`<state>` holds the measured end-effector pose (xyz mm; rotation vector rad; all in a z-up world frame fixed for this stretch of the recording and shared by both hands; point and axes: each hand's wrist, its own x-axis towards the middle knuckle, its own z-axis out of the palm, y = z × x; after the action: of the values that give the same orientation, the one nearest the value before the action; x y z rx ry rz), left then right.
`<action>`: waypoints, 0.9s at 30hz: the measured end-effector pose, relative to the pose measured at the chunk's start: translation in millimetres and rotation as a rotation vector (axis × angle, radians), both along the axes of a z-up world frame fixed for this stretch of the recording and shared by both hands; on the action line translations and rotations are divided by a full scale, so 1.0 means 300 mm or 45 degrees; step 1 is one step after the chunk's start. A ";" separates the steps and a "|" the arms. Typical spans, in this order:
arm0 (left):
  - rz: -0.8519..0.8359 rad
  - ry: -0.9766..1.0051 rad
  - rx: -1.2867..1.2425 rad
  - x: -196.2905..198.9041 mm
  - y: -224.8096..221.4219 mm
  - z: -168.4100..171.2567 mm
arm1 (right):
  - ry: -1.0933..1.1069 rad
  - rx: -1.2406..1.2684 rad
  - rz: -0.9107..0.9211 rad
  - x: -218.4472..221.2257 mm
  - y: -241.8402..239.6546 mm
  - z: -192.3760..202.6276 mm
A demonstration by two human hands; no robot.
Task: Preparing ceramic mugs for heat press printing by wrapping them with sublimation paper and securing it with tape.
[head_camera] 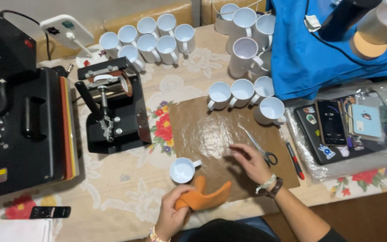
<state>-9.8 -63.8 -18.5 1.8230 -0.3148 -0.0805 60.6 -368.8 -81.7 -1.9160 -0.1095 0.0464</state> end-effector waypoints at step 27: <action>0.300 0.193 0.678 0.073 -0.552 0.202 | -0.044 0.066 -0.244 0.077 -0.434 0.199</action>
<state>12.1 -229.3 42.2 2.3526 0.0396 -0.1476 83.7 -498.9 -22.0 -1.8677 0.0490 -0.1174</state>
